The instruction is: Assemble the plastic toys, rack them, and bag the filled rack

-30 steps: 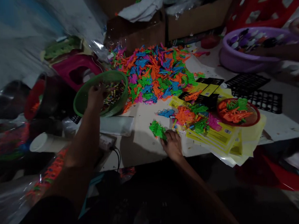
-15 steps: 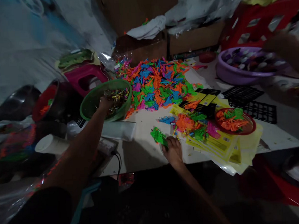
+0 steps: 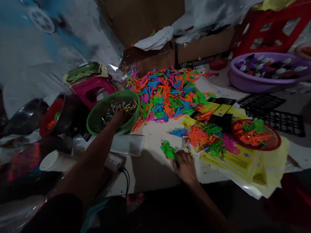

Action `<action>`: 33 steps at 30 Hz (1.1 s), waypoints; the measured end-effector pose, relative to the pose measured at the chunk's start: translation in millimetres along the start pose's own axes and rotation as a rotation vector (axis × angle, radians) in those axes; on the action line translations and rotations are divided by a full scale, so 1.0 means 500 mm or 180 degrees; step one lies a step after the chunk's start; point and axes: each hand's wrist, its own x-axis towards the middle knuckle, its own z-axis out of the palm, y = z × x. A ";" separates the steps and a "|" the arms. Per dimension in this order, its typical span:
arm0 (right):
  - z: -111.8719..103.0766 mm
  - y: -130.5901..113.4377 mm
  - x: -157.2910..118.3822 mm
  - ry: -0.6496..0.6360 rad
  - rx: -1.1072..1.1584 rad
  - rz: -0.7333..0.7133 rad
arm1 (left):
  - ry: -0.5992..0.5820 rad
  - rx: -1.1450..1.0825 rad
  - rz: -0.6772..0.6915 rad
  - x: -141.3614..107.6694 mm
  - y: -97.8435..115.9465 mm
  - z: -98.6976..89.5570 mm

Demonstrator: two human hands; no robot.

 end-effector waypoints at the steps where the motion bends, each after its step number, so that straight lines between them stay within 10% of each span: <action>1: -0.002 -0.001 0.000 0.0003 0.0017 -0.0013 | 0.0136 -0.0082 -0.0097 0.001 0.001 -0.007; 4: -0.006 -0.003 0.001 -0.0004 0.0042 -0.0040 | 0.0818 -0.0496 -0.0429 0.002 0.017 -0.044; 8: -0.001 -0.002 0.000 0.0016 -0.0018 -0.0016 | 0.1824 -0.2868 -0.0559 -0.045 0.091 -0.095; 12: 0.000 0.001 -0.004 0.0129 0.0082 -0.0123 | 0.1032 -0.4305 -0.0372 -0.182 0.187 -0.064; 21: -0.010 -0.005 -0.011 0.0057 0.0206 -0.0029 | 0.0033 -0.1492 0.1282 -0.489 0.159 0.198; 33: -0.029 -0.073 -0.075 -0.0251 0.0191 -0.0494 | 0.0057 -0.0987 0.1191 -0.515 0.154 0.220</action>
